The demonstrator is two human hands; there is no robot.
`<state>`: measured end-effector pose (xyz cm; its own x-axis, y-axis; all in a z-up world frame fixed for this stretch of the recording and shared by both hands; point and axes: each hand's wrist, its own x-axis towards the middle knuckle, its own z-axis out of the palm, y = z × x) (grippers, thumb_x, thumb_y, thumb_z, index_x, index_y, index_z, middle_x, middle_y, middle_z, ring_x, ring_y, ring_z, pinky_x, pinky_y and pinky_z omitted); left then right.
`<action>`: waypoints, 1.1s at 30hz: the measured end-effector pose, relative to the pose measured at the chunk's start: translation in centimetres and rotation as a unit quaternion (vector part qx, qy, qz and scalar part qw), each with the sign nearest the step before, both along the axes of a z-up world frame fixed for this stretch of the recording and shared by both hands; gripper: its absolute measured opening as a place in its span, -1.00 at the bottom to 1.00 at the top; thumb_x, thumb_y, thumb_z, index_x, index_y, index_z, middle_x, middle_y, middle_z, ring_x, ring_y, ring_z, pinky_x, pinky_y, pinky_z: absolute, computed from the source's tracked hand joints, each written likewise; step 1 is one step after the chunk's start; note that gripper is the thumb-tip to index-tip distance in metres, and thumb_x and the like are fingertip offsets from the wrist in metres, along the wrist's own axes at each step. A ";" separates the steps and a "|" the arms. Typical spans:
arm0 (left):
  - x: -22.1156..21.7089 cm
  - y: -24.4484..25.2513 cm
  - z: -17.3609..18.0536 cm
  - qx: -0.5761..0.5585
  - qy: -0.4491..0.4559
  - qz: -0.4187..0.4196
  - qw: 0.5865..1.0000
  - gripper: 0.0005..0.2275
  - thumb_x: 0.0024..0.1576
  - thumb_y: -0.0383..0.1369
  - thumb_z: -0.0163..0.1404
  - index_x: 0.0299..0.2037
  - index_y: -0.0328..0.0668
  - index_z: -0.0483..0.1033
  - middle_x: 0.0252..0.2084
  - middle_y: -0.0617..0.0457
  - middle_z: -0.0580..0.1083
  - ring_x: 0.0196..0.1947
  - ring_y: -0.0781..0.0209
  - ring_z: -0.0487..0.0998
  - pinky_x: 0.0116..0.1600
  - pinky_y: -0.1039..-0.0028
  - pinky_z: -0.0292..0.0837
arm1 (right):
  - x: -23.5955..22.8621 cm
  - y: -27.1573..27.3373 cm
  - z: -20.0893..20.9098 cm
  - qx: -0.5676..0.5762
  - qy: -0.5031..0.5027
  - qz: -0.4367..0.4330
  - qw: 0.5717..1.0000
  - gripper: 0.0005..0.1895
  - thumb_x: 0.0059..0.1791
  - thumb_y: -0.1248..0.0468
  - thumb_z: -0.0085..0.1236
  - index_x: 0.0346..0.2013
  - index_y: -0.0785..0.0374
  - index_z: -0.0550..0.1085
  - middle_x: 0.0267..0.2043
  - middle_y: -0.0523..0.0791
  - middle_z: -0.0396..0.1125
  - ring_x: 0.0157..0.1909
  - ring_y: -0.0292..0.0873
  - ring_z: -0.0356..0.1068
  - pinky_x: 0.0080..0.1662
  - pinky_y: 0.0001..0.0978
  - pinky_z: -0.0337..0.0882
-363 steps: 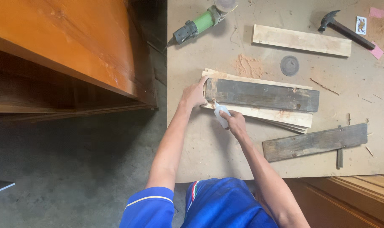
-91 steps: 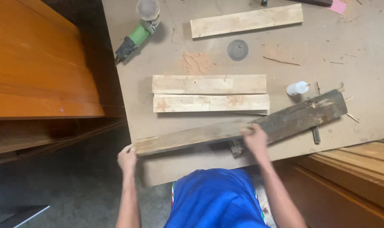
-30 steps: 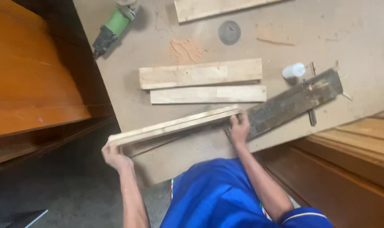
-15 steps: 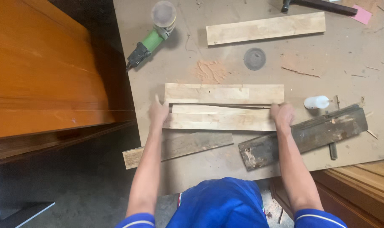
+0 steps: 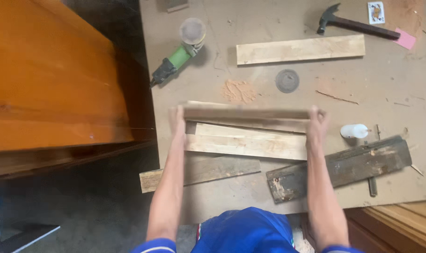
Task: The person applies wood glue from a bottle onto various wooden planks, spreads the glue with their hands, and then uses a power sander on the edges and surfaces of the wood.
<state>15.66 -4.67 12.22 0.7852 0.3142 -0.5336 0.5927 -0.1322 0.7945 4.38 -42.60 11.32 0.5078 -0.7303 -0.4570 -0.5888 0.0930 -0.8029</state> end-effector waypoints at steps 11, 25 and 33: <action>-7.8 5.8 -0.9 -0.239 -0.194 0.181 0.934 -0.89 0.29 -0.28 0.04 -0.06 0.00 0.44 -0.06 0.14 0.42 -0.20 0.27 0.48 -0.01 0.27 0.67 | -10.9 0.2 -9.4 0.055 -0.313 -0.105 0.942 -0.78 0.10 0.30 0.04 0.04 0.11 0.30 -0.02 -0.12 0.30 0.05 -0.20 0.42 0.12 -0.32 0.53; -6.4 9.6 -14.3 0.254 0.023 -0.094 0.962 -0.41 0.07 -0.07 0.28 0.31 0.01 0.46 0.26 -0.06 0.47 0.30 0.01 0.45 0.40 0.24 0.33 | -9.4 -2.5 -12.7 -0.370 0.287 0.227 0.854 -0.54 -0.08 -0.07 0.27 0.03 0.04 0.65 -0.19 0.01 0.56 -0.05 0.09 0.55 -0.01 -0.09 0.50; -6.7 8.1 -10.5 0.295 0.041 -0.230 0.927 -0.27 0.09 -0.11 0.20 0.49 -0.02 0.20 0.34 -0.21 0.39 0.35 -0.20 0.39 0.39 0.06 0.31 | -9.7 0.1 -5.6 -0.327 0.330 0.246 0.851 -0.19 -0.10 -0.07 0.32 0.36 0.21 0.38 0.17 0.18 0.43 0.27 0.27 0.34 0.19 0.23 0.29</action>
